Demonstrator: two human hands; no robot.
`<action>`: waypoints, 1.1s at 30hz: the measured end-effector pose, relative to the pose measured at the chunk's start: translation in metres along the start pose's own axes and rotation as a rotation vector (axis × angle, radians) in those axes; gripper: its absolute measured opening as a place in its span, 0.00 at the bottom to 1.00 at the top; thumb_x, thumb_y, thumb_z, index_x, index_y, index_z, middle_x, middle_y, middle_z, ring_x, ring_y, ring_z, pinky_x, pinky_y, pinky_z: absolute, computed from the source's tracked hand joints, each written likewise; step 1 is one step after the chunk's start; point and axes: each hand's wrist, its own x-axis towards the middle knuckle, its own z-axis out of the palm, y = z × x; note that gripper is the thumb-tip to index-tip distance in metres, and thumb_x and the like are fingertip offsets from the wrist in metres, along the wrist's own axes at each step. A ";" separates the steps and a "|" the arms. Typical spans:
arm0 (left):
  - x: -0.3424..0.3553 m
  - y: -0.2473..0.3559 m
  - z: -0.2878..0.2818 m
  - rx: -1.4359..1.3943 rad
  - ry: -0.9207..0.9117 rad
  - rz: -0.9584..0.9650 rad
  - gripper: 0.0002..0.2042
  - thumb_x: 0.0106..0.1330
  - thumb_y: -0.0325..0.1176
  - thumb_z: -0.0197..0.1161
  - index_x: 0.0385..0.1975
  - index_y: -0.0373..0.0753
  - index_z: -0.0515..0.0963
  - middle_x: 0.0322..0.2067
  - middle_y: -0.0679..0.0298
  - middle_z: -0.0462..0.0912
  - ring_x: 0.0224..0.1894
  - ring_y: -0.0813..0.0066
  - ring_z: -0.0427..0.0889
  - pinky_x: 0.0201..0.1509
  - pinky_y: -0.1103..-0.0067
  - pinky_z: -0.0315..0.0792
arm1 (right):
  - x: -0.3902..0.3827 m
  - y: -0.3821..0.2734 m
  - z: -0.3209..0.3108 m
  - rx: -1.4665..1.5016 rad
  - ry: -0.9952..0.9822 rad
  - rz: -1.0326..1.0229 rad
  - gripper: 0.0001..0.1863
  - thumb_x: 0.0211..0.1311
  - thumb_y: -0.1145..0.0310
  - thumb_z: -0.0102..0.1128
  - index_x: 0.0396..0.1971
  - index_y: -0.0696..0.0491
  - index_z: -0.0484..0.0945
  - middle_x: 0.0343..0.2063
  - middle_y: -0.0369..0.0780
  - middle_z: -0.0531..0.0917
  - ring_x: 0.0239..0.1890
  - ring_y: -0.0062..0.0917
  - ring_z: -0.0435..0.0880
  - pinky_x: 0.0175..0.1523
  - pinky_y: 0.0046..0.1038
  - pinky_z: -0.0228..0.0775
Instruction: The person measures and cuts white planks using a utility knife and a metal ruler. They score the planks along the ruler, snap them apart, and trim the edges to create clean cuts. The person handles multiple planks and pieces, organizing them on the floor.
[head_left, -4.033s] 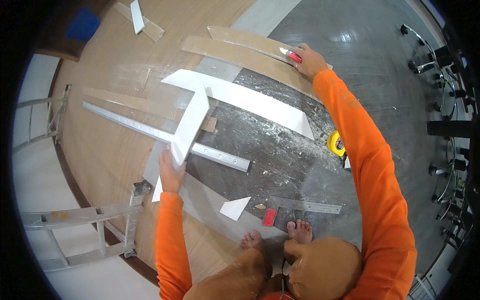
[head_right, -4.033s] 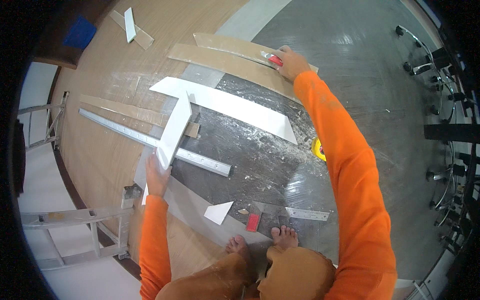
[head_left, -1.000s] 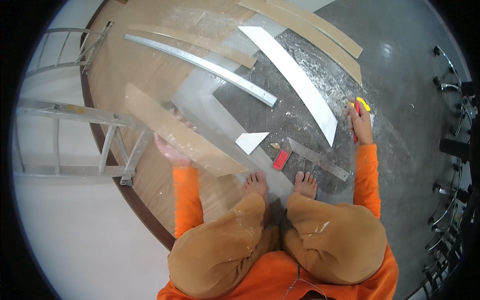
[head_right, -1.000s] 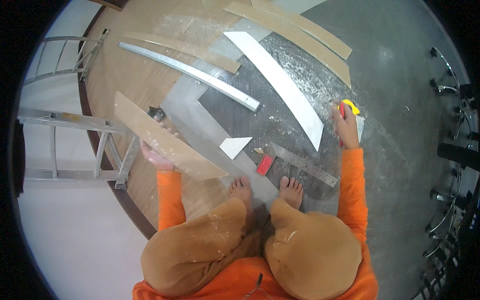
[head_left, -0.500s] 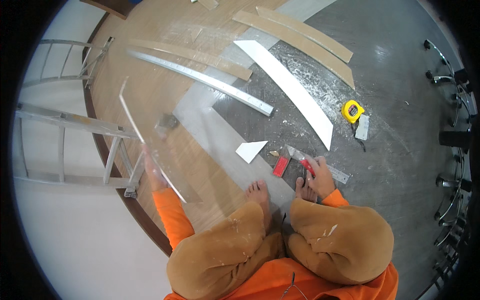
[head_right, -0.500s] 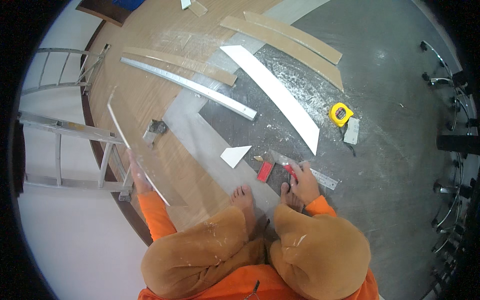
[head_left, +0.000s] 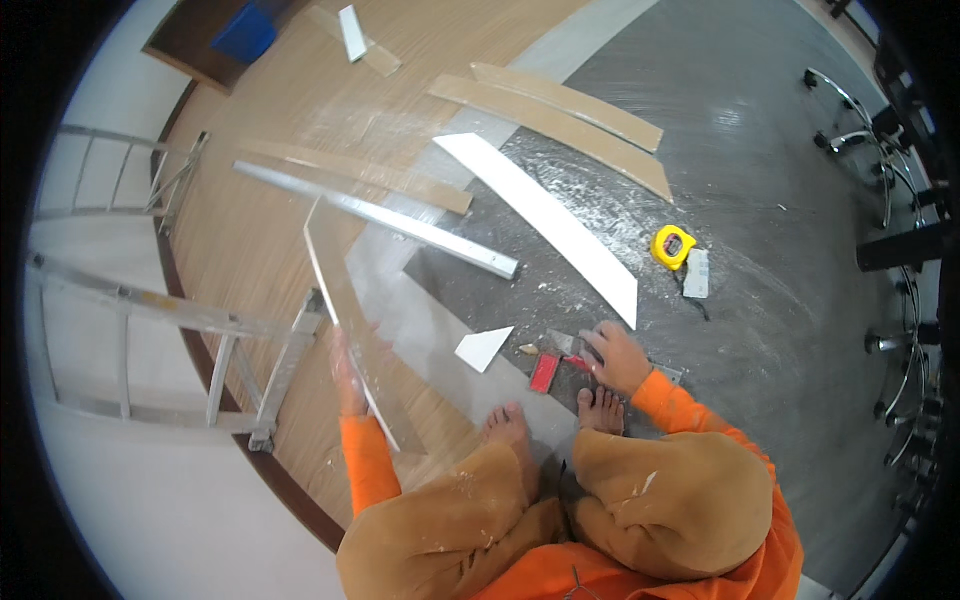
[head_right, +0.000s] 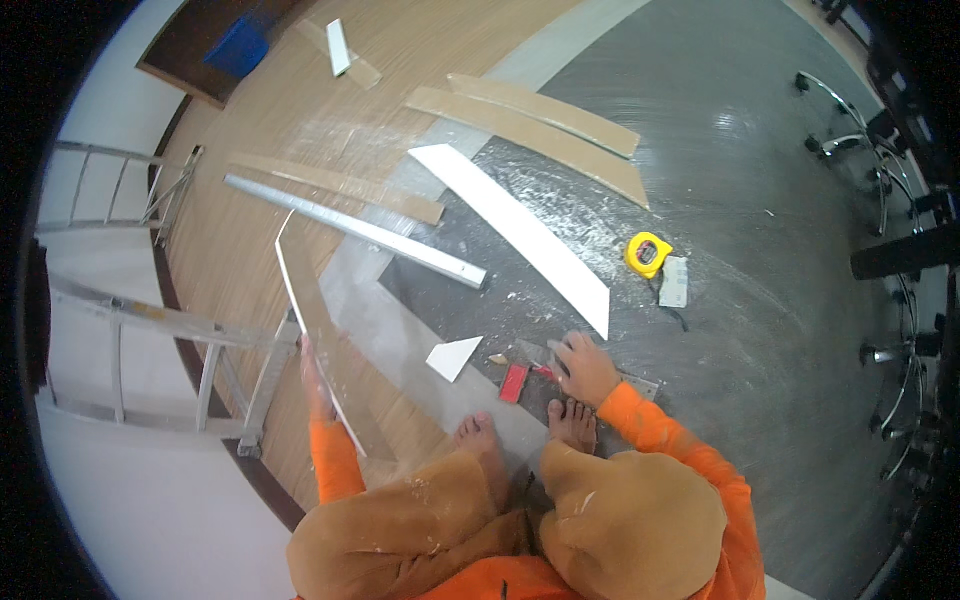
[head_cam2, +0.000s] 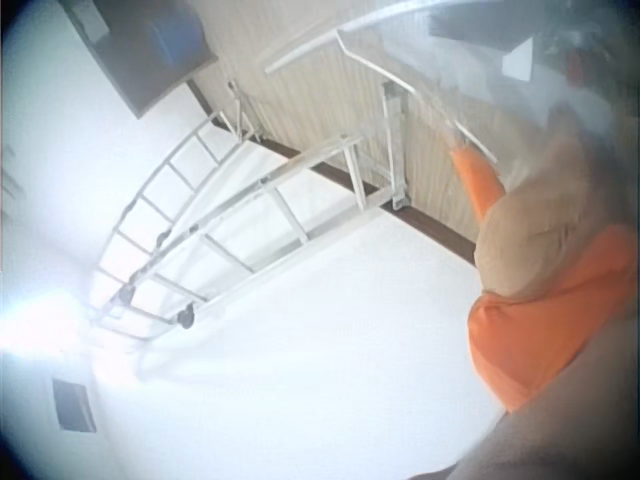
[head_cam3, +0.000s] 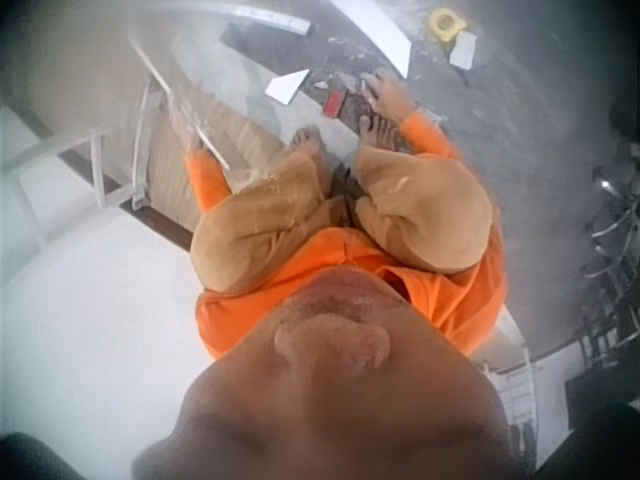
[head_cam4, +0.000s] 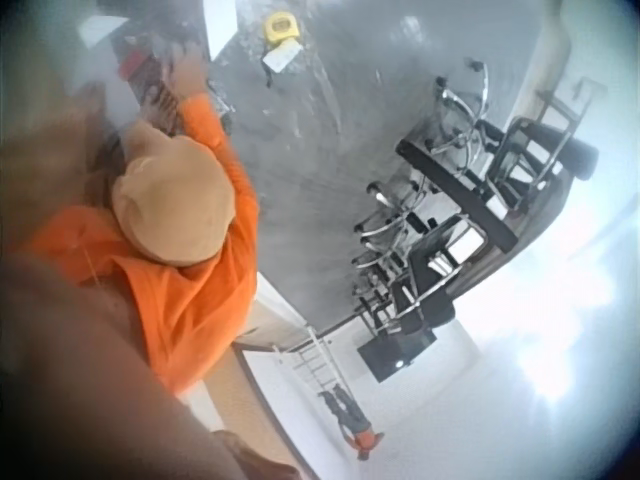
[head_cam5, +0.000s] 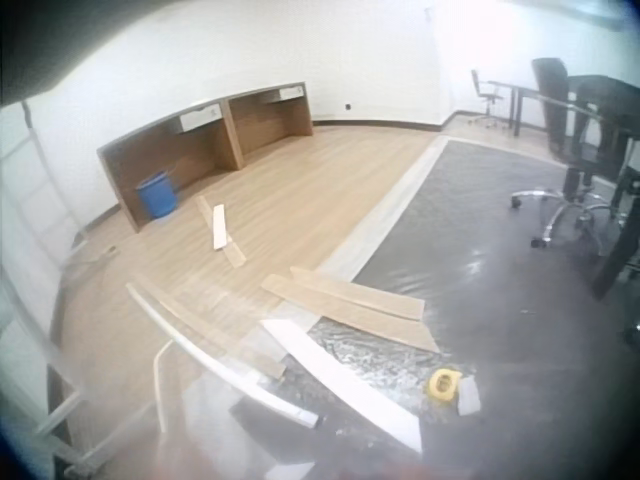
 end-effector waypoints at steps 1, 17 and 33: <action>0.003 -0.004 -0.003 -0.003 0.003 -0.016 0.32 0.81 0.61 0.46 0.63 0.34 0.73 0.51 0.51 0.85 0.39 0.63 0.88 0.41 0.70 0.84 | 0.014 0.011 -0.010 -0.015 0.038 -0.006 0.24 0.66 0.66 0.67 0.61 0.52 0.78 0.49 0.48 0.79 0.53 0.47 0.80 0.58 0.44 0.77; -0.002 -0.034 -0.004 0.095 -0.031 -0.058 0.34 0.81 0.62 0.46 0.64 0.33 0.74 0.54 0.50 0.85 0.42 0.64 0.87 0.43 0.72 0.82 | 0.259 0.188 -0.123 -0.413 0.218 0.327 0.33 0.63 0.50 0.73 0.69 0.35 0.77 0.62 0.46 0.76 0.66 0.46 0.72 0.65 0.48 0.68; 0.006 -0.043 -0.007 -0.052 -0.034 -0.187 0.35 0.80 0.63 0.48 0.57 0.30 0.79 0.34 0.56 0.86 0.35 0.71 0.85 0.37 0.76 0.78 | 0.251 0.206 -0.140 0.817 -0.084 0.671 0.25 0.78 0.54 0.58 0.61 0.59 0.82 0.53 0.45 0.88 0.48 0.26 0.88 0.54 0.26 0.78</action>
